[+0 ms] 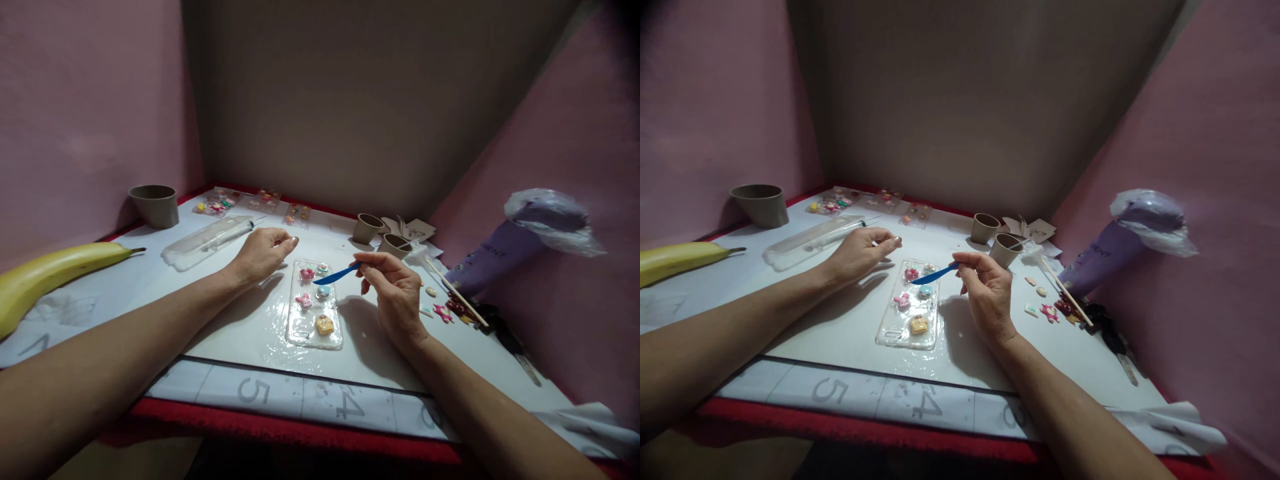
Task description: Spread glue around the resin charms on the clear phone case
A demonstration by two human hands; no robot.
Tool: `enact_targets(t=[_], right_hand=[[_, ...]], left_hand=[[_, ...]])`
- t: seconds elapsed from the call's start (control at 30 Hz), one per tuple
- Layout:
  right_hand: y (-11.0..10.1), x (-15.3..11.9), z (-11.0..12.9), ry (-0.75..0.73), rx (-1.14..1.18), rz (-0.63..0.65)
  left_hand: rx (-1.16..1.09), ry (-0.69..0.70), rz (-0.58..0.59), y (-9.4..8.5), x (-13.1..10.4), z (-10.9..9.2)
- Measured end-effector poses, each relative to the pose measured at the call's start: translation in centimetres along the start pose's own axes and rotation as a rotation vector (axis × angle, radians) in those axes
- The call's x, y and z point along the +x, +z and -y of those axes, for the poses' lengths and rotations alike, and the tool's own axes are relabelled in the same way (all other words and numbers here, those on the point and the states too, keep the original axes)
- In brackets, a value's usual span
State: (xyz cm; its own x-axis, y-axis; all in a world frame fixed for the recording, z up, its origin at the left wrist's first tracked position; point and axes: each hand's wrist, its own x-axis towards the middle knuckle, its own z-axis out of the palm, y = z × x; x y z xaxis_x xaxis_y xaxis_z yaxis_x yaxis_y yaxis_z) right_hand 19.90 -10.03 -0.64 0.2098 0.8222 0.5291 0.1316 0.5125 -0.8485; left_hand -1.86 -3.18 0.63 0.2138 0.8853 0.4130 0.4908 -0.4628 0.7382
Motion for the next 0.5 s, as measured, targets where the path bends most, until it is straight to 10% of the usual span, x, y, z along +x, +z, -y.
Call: enact_targets(t=[0.5], right_hand=[[-0.02, -0.13, 0.06, -0.004, -0.028, 0.006]], left_hand=[[-0.015, -0.013, 0.018, 0.08, 0.01, 0.11]])
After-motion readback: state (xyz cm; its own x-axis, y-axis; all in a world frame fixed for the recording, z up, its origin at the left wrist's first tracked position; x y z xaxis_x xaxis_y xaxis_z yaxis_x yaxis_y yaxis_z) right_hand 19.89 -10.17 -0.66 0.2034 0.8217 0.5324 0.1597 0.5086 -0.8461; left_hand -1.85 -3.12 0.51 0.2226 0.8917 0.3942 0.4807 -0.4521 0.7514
